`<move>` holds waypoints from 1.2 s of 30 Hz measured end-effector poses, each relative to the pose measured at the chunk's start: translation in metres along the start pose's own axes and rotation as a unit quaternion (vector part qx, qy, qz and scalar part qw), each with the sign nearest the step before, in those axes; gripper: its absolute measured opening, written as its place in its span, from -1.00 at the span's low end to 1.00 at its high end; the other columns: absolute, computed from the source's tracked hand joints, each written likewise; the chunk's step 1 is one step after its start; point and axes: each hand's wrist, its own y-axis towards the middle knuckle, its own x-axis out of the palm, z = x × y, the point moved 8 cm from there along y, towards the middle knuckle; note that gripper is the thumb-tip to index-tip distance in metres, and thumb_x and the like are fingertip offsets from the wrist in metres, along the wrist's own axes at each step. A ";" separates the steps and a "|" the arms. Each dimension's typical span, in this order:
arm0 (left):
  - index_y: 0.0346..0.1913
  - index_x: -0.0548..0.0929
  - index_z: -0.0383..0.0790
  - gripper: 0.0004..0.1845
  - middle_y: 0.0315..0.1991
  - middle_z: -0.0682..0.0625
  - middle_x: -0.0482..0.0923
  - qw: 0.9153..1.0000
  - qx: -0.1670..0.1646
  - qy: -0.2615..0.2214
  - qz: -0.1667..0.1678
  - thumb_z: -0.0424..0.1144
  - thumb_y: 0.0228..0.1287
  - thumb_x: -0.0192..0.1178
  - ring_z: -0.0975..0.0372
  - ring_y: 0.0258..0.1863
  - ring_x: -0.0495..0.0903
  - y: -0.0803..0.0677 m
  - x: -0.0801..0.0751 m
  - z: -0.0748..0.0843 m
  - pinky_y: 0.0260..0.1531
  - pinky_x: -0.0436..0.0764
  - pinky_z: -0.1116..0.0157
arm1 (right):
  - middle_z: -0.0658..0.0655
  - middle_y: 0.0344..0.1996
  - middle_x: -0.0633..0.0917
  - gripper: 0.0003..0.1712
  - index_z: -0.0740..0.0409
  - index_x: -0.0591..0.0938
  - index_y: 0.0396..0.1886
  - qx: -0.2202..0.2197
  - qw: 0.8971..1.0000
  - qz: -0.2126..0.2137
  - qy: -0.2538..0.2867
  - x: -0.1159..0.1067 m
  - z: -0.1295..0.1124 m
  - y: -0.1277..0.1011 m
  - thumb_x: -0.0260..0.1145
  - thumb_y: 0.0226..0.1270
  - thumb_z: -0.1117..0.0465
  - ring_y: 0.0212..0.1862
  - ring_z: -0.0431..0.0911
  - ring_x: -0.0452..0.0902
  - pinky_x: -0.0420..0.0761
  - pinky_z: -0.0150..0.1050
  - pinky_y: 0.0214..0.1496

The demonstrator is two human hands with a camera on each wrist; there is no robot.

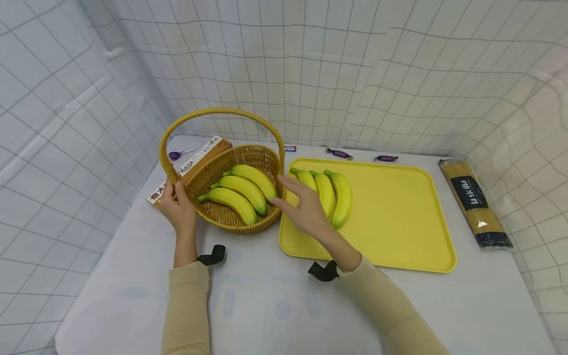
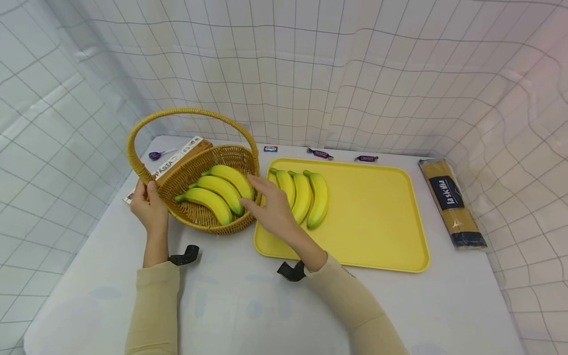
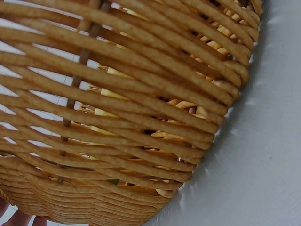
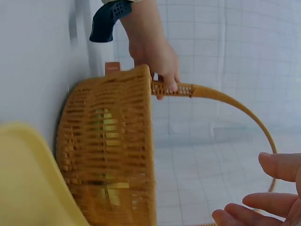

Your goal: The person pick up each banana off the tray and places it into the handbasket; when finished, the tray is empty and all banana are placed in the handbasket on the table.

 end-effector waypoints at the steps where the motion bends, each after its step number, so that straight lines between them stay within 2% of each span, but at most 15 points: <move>1: 0.07 0.63 -0.36 -0.68 -0.05 -0.23 0.64 1.000 -0.002 0.002 -0.001 -0.24 0.46 0.01 0.48 -0.22 0.47 0.000 0.000 0.000 -0.21 0.40 0.53 | 0.17 0.34 0.47 -0.38 0.18 0.43 0.37 0.000 1.000 0.007 -0.002 -0.007 0.002 -0.003 0.30 0.35 0.13 0.43 0.08 0.29 0.30 0.05 0.41; 5: 0.12 0.62 -0.33 -0.66 0.02 -0.20 0.64 1.000 -0.006 0.007 -0.003 -0.22 0.48 0.01 0.48 -0.20 0.47 0.000 -0.002 -0.002 -0.18 0.41 0.53 | 0.20 0.34 0.47 -0.37 0.20 0.43 0.37 0.008 0.999 0.042 -0.011 -0.035 0.012 -0.015 0.33 0.33 0.15 0.43 0.09 0.28 0.30 0.07 0.41; 11: 0.10 0.62 -0.36 -0.66 -0.02 -0.19 0.64 1.000 -0.006 0.008 -0.001 -0.22 0.48 0.00 0.49 -0.20 0.47 0.000 -0.003 -0.004 -0.18 0.43 0.53 | 0.23 0.34 0.46 -0.32 0.25 0.42 0.37 0.025 0.994 0.103 -0.025 -0.074 0.033 -0.028 0.38 0.27 0.19 0.41 0.10 0.31 0.34 0.05 0.39; 19: 0.05 0.62 -0.40 -0.67 -0.07 -0.27 0.63 1.000 0.000 0.002 0.001 -0.23 0.48 0.00 0.50 -0.22 0.47 0.000 -0.003 -0.004 -0.20 0.42 0.54 | 0.25 0.38 0.40 -0.22 0.28 0.35 0.41 0.067 0.985 0.156 -0.041 -0.109 0.070 -0.041 0.42 0.23 0.16 0.42 0.12 0.26 0.30 0.06 0.41; 25: 0.05 0.63 -0.40 -0.67 -0.06 -0.28 0.63 1.000 0.003 0.001 -0.001 -0.22 0.48 0.01 0.49 -0.23 0.47 0.000 -0.002 -0.003 -0.20 0.43 0.54 | 0.27 0.41 0.34 -0.15 0.23 0.28 0.46 0.115 0.979 0.165 -0.045 -0.116 0.097 -0.044 0.41 0.24 0.10 0.42 0.16 0.25 0.27 0.09 0.42; 36: 0.03 0.62 -0.42 -0.67 -0.10 -0.29 0.62 1.000 0.005 -0.008 -0.002 -0.23 0.47 0.01 0.48 -0.26 0.45 0.000 0.000 -0.002 -0.23 0.41 0.54 | 0.29 0.46 0.25 -0.06 0.23 0.16 0.51 0.173 0.973 0.145 -0.041 -0.109 0.132 -0.043 0.39 0.26 0.06 0.44 0.18 0.19 0.24 0.06 0.44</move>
